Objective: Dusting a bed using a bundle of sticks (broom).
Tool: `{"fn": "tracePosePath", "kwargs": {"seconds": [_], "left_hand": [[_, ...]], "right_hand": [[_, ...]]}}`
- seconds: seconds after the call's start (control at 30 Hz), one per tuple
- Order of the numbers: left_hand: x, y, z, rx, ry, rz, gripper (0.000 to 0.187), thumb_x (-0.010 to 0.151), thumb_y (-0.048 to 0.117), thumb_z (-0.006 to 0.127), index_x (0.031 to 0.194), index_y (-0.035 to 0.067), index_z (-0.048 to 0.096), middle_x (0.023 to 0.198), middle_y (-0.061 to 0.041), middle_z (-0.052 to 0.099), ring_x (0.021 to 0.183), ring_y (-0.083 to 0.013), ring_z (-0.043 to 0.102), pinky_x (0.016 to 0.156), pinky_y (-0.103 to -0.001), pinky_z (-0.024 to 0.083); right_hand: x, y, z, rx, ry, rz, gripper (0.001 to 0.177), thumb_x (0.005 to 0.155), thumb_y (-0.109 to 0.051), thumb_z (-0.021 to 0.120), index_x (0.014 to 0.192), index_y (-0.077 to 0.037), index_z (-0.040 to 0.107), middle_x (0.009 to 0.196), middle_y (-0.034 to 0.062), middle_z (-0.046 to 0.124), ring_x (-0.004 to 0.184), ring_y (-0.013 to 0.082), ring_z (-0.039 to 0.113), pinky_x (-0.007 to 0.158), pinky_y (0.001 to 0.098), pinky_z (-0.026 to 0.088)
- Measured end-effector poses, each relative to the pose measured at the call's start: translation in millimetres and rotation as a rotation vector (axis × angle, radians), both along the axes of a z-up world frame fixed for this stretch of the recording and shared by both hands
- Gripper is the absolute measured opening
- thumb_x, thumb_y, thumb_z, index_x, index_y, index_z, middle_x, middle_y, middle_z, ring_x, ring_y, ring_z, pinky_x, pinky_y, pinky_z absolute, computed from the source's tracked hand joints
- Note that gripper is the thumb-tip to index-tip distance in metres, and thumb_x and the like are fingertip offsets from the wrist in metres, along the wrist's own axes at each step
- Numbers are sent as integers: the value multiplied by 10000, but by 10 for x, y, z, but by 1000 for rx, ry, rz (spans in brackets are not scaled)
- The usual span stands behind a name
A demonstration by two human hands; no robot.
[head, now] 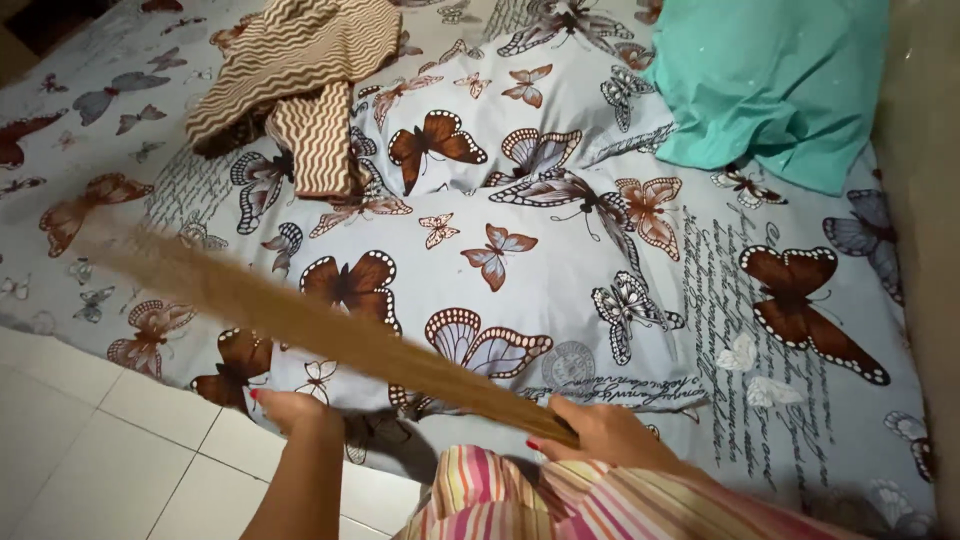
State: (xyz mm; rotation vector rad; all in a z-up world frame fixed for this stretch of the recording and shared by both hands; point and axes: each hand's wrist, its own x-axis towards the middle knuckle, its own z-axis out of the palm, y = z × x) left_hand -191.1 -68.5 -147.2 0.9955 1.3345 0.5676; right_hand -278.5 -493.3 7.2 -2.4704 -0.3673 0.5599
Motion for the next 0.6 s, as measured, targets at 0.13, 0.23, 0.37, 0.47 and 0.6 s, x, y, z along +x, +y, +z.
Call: {"fn": "tracePosePath", "kwargs": {"seconds": [0.13, 0.23, 0.37, 0.47, 0.6], "left_hand": [[192, 205, -742, 260, 287, -115, 711, 1083, 574, 292, 1381, -2, 582, 1385, -216, 614, 1231, -392, 621, 1064, -472, 486], [274, 241, -1090, 505, 369, -403, 642, 1090, 519, 342, 1335, -1, 627, 1368, -221, 650, 1232, -399, 635, 1081, -484, 504], [238, -233, -750, 881, 466, -650, 653, 1071, 511, 485, 1454, -18, 490, 1473, -269, 485, 1361, -455, 449, 1157, -567, 361], [61, -751, -73, 993, 446, -791, 843, 951, 550, 613, 1554, 26, 346, 1584, -252, 326, 1443, -484, 291, 1176, -603, 291], [-58, -1066, 264, 890, 517, -1047, 1102, 765, 622, 726, 1619, 193, 176, 1700, -149, 119, 1530, -480, 79, 1138, -670, 241]], "right_hand": [[91, -58, -221, -99, 167, -82, 509, 876, -602, 661, 1093, -144, 615, 659, 192, 673, 652, 375, 713, 645, 484, 543], [76, -131, -336, -139, 155, -103, 487, 845, -605, 712, 1064, -173, 663, 704, 139, 687, 669, 343, 713, 632, 474, 533], [68, -131, -127, -32, 175, -225, 459, 841, -568, 680, 1078, -176, 671, 659, 162, 687, 616, 328, 726, 618, 461, 536], [55, -235, -402, -13, 181, -237, 439, 866, -547, 681, 1048, -148, 690, 668, 160, 691, 623, 324, 722, 628, 460, 534], [102, -163, -78, -77, 122, -318, 408, 880, -516, 685, 1057, -149, 688, 676, 169, 680, 662, 343, 700, 646, 482, 512]]}}
